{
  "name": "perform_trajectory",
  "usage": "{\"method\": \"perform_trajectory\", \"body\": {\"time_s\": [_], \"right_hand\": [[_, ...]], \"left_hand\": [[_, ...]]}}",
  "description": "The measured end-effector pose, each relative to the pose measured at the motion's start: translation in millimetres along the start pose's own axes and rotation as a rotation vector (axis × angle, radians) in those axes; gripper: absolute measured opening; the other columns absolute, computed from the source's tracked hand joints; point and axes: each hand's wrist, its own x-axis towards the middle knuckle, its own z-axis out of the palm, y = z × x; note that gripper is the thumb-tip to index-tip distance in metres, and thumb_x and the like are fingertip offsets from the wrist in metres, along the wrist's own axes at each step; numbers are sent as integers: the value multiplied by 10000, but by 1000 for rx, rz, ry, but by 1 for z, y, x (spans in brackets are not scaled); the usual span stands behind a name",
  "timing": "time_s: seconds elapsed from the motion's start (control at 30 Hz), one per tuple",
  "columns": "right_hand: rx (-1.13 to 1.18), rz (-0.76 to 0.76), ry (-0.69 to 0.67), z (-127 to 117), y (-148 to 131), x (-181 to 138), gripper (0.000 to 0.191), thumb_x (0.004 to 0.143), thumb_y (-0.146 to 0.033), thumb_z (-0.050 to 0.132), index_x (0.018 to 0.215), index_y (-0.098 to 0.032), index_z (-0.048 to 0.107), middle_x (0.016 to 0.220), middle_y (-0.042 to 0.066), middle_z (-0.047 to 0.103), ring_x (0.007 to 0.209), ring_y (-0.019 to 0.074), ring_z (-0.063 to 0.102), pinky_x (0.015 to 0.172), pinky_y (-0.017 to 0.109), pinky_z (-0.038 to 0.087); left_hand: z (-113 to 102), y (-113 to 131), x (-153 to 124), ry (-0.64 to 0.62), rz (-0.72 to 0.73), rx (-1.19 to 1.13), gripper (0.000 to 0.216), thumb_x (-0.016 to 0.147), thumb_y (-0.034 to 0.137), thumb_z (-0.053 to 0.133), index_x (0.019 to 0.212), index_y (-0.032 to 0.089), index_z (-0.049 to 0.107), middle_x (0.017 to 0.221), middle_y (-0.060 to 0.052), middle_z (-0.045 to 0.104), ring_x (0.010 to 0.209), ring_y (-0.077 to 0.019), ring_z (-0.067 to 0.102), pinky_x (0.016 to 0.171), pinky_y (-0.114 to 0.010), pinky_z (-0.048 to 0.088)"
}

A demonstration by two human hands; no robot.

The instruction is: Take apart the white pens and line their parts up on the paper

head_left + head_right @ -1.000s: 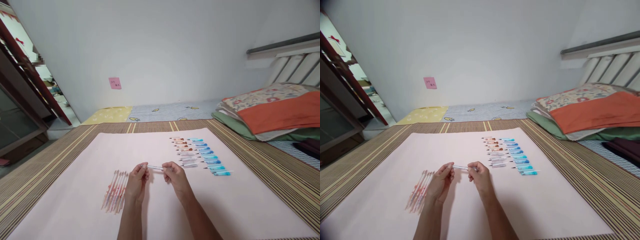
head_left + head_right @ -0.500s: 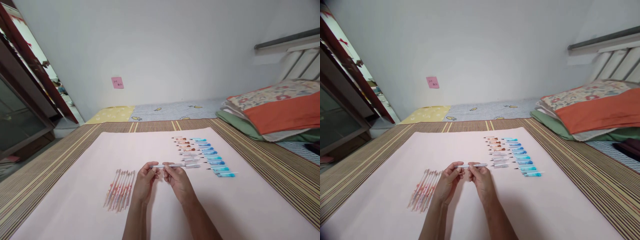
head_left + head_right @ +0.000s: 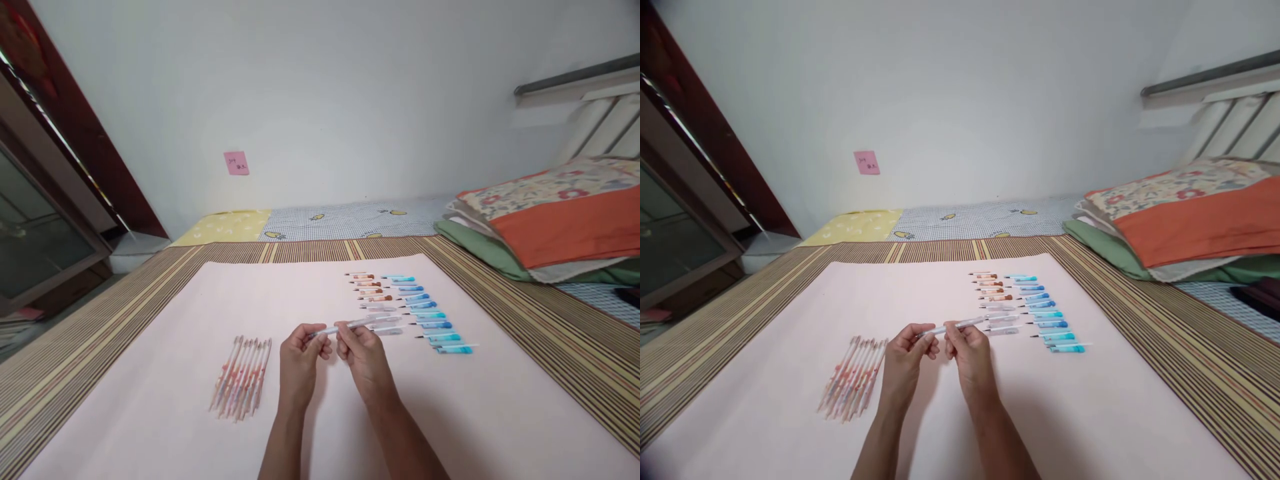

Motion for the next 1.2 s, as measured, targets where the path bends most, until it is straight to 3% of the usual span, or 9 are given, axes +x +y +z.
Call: {"method": "perform_trajectory", "body": {"time_s": [0.27,0.37,0.5,0.7,0.8,0.93,1.0,1.1,1.2], "right_hand": [[-121,-111,-71,1,-5,-4,371,742,-500,808,870,-162,727,573,-34,561,497,101,459,506,263,346],[-94,-94,-72,-1,-2,-2,390,733,-507,816,885,-160,726,586,-35,565,497,98,456,503,260,339],[-8,-30,-20,-4,3,2,388,679,-499,859,788,-161,702,556,-53,518,484,88,419,493,257,312],[-17,-4,-32,-5,4,2,421,639,-498,885,817,-148,735,592,-33,567,504,87,445,506,254,326],[-21,-6,-20,-5,5,3,445,637,-511,882,847,-143,745,634,-18,602,509,87,467,509,254,341],[-71,1,46,-7,7,5,433,634,-525,877,762,-144,716,561,-30,572,474,90,448,486,256,331],[-78,2,46,-8,7,5,429,626,-520,882,741,-146,707,537,-35,558,472,92,446,482,255,330],[-72,-13,4,-7,7,5,444,621,-521,885,793,-143,728,580,-20,591,491,94,460,487,254,341],[-69,-13,2,-7,7,4,454,628,-528,880,818,-142,735,615,-9,615,502,94,473,495,254,351]], "left_hand": [[-3,-8,2,13,-25,53,480,848,591,649,641,160,618,446,0,558,377,-95,447,402,-217,295],[-4,-9,3,-13,-30,17,485,863,613,621,759,142,665,518,-5,598,415,-93,479,427,-212,313],[-2,-9,4,-88,-66,-124,414,731,434,826,999,162,664,694,4,671,546,-103,576,518,-206,413],[2,-12,4,-11,-207,-79,516,778,650,684,658,159,577,481,7,561,355,-82,445,379,-209,213],[3,-10,3,7,-260,-82,610,776,741,607,680,138,613,479,-13,566,350,-87,452,383,-214,210],[4,-7,3,-22,-199,-203,534,624,505,873,957,143,665,691,-15,678,509,-102,577,484,-206,388],[4,-8,4,-39,-183,-204,468,604,438,898,876,145,654,665,-8,667,502,-97,565,482,-203,388],[4,-11,3,-7,-221,-145,473,715,583,777,693,144,599,534,1,592,389,-79,479,394,-200,252],[4,-10,2,18,-277,-140,603,765,721,639,731,119,638,507,-9,574,359,-82,464,385,-206,217]]}}
